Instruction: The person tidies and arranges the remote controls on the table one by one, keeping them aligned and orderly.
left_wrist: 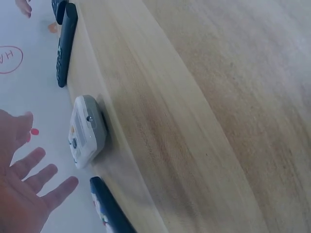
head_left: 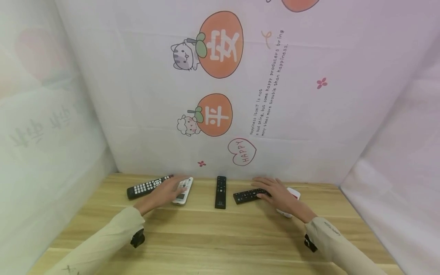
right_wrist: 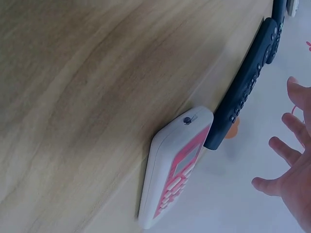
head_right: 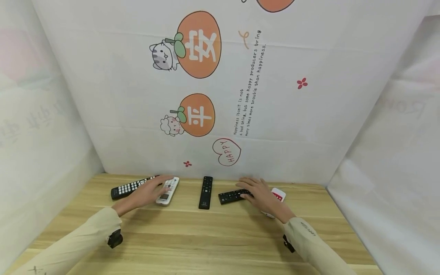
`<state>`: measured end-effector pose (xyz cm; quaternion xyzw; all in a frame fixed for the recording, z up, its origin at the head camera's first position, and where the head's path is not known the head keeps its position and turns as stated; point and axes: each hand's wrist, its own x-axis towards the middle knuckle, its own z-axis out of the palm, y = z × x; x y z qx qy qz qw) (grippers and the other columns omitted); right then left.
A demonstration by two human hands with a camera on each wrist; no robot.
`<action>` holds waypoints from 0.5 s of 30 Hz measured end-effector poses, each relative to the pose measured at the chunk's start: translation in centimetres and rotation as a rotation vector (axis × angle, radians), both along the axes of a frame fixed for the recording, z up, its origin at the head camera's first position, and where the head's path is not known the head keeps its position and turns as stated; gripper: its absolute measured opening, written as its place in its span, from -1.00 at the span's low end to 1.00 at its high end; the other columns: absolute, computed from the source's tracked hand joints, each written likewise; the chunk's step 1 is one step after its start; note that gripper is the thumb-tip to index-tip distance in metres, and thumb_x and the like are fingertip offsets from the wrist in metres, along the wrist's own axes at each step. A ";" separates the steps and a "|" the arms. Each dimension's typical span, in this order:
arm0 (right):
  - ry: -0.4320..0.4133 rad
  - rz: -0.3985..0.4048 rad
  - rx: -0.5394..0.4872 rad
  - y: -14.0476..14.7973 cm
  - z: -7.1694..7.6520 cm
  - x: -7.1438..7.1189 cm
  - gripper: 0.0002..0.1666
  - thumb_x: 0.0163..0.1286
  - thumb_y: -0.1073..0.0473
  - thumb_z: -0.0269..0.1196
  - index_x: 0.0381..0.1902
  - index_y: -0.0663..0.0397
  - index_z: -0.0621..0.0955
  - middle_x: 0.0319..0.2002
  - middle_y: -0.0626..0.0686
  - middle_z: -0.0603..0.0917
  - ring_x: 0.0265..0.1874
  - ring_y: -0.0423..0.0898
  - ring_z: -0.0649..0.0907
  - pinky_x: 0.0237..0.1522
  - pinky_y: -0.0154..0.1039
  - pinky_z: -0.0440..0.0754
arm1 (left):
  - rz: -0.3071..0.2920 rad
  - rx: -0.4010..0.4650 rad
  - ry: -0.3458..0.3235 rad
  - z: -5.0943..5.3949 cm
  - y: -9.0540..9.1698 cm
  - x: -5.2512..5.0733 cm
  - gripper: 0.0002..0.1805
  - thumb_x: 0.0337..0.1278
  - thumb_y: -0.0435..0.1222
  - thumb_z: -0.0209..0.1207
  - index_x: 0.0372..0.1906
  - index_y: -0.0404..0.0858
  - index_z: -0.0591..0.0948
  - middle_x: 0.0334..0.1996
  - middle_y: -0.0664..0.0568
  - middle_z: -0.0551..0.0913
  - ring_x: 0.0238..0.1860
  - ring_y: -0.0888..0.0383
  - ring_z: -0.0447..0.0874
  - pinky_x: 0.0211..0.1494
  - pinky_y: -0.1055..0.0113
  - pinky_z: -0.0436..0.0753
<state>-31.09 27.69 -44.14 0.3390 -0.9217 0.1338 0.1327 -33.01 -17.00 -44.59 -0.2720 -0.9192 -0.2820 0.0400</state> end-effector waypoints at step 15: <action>-0.048 -0.001 -0.006 0.4 -0.2 -0.7 -0.50 0.49 0.18 0.34 0.35 0.07 0.61 0.45 0.16 0.53 0.40 0.29 0.51 0.36 0.50 0.36 | 0.105 0.077 -0.028 -1.4 0.1 -0.6 -0.49 0.44 -0.37 0.20 0.41 -0.40 0.49 0.40 -0.37 0.49 0.38 -0.35 0.48 0.46 -0.28 0.43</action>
